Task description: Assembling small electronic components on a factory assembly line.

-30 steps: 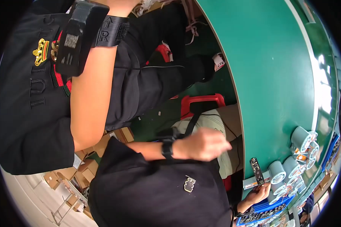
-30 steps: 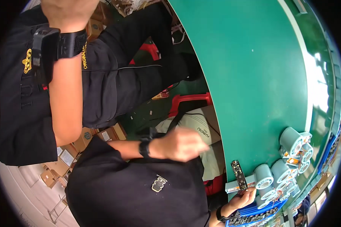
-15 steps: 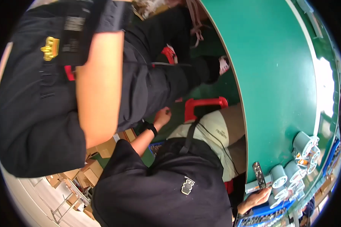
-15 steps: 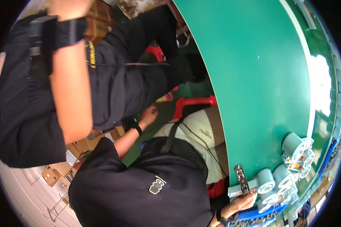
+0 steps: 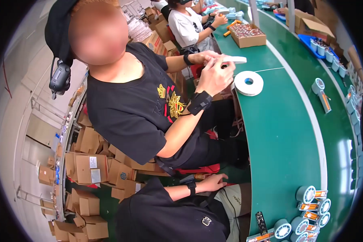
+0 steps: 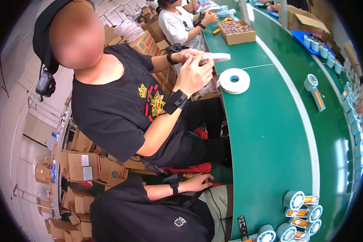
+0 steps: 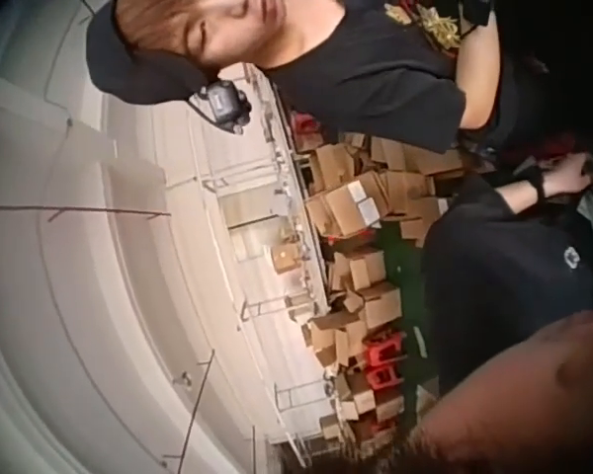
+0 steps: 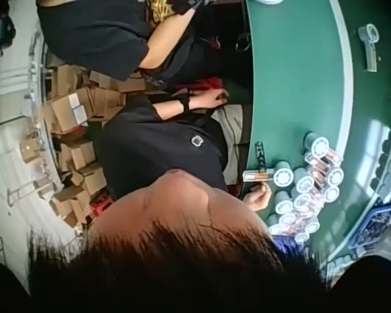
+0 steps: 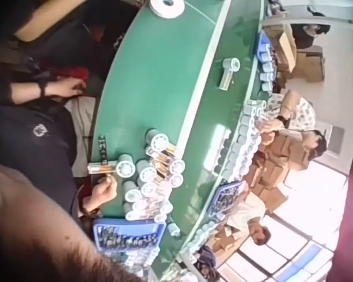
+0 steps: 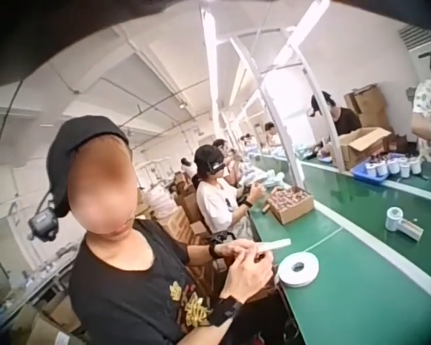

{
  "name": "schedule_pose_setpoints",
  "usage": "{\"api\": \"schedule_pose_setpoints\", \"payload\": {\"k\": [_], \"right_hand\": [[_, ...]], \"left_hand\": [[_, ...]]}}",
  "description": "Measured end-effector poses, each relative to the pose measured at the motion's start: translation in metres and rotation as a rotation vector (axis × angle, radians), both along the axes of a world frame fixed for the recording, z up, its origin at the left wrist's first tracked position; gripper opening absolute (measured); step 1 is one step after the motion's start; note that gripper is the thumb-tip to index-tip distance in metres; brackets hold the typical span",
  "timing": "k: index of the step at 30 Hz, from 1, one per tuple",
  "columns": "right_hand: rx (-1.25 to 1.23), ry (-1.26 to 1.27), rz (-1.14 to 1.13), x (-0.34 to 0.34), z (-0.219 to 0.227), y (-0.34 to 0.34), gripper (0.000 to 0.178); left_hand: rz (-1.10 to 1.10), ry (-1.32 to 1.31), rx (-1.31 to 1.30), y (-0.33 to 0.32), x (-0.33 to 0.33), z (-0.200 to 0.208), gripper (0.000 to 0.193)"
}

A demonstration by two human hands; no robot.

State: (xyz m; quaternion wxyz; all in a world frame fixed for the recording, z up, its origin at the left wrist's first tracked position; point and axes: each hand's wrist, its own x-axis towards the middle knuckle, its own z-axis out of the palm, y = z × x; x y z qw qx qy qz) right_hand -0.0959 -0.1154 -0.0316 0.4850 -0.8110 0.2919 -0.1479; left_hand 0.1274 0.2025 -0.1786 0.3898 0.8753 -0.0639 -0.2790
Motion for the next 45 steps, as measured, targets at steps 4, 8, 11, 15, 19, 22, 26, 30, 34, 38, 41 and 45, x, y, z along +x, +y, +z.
{"api": "schedule_pose_setpoints", "payload": {"k": [4,8,11,15,19,22,26,30,34,38,41,45], "right_hand": [[-0.042,0.057,-0.022,0.001,-0.010,-0.007,0.027],[-0.358,0.025,-0.100,0.035,0.024,0.022,0.024],[-0.377,0.096,-0.098,0.036,0.025,0.020,0.023],[-0.313,0.069,-0.104,0.037,0.020,0.026,0.024],[-0.228,0.104,-0.119,0.041,0.022,0.029,0.030],[-0.230,0.009,-0.140,0.050,0.013,0.033,0.022],[-0.269,-0.231,-0.210,0.058,0.003,0.040,0.020],[-0.265,-0.158,-0.217,0.054,0.011,0.037,0.013],[-0.338,-0.147,-0.132,0.051,0.013,0.030,0.008],[-0.407,-0.170,-0.034,0.052,0.022,0.024,0.003],[-0.418,-0.179,0.006,0.054,0.026,0.023,0.001],[-0.443,-0.163,0.014,0.050,0.017,0.024,0.002]], "left_hand": [[-0.378,-0.092,-0.019,-0.021,0.007,0.027,0.030],[-0.873,0.164,-0.083,-0.053,0.028,0.132,0.029],[-0.945,0.246,-0.516,-0.084,0.023,0.191,0.024],[-0.721,-0.308,-0.727,-0.137,0.004,0.204,0.023],[-0.784,-0.558,-0.753,-0.178,-0.016,0.176,0.027],[-0.869,-0.505,-0.763,-0.187,-0.021,0.152,0.029],[-0.874,-0.453,-0.756,-0.186,-0.023,0.148,0.029],[-0.918,-0.458,-0.677,-0.175,-0.026,0.158,0.032],[-0.950,-0.497,-0.680,-0.174,-0.025,0.157,0.035],[-0.892,-0.568,-0.657,-0.174,-0.022,0.159,0.039],[-0.860,-0.597,-0.615,-0.174,-0.025,0.157,0.040],[-0.799,-0.573,-0.589,-0.175,-0.036,0.159,0.040]]}}
